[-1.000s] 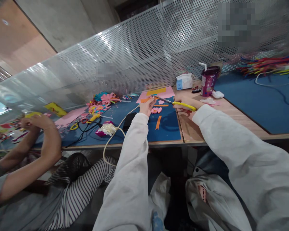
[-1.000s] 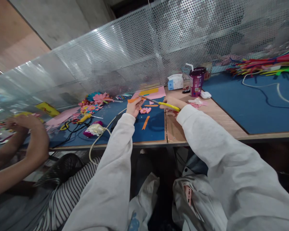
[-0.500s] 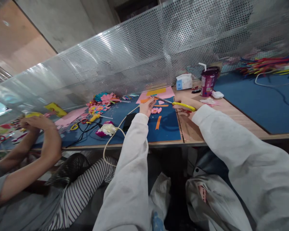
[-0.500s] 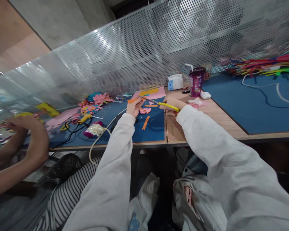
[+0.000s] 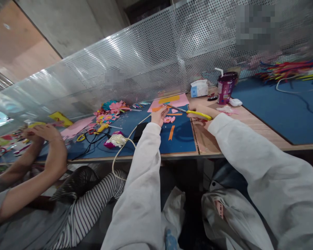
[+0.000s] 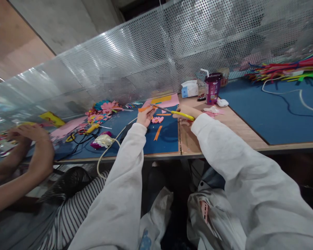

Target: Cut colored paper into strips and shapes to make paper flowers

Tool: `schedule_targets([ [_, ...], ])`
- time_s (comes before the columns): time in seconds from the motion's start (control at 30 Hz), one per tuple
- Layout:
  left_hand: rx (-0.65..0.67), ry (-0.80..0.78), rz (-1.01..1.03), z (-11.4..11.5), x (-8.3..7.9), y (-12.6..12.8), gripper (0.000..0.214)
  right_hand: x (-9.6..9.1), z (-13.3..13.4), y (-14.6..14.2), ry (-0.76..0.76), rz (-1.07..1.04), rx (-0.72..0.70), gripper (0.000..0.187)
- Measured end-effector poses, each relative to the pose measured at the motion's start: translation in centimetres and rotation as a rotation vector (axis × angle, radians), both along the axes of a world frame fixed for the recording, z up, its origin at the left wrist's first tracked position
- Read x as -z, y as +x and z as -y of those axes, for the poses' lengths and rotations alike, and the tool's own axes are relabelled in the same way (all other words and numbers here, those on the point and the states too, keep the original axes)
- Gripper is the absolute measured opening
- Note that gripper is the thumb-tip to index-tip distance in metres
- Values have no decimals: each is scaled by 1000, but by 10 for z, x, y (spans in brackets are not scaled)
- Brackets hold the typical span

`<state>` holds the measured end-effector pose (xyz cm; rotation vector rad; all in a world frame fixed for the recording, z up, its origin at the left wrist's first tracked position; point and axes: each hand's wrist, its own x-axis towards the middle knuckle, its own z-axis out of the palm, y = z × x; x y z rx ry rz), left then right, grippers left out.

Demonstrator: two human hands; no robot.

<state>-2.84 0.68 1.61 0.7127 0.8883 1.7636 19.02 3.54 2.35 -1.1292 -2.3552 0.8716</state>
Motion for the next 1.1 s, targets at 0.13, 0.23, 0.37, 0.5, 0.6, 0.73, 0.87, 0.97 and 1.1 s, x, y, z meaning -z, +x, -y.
schedule_targets([
  [0.13,15,18,33,-1,0,-1,15,-1,1,1,-25,11,16,26],
  [0.23,24,16,55,-1,-1,-2,16,-4,4,1,8,22,16,27],
  [0.37,23,11,93,1,-2,-2,16,-4,5,0,9,32,68,24],
  [0.5,34,3,102,2,-3,-2,23,-1,7,0,-42,-48,82,25],
  [0.6,20,1,95,3,-4,-2,25,2,5,1,-115,-141,85,27],
  [0.73,5,-4,67,5,-5,-2,30,9,-8,0,-33,-114,265,28],
  [0.87,34,-24,-28,6,-4,0,31,17,-11,-4,277,141,346,32],
  [0.97,71,-14,-112,6,-3,1,31,23,-4,-10,339,307,343,37],
  [1.1,110,6,-201,5,1,3,31,31,4,-17,311,394,341,43],
])
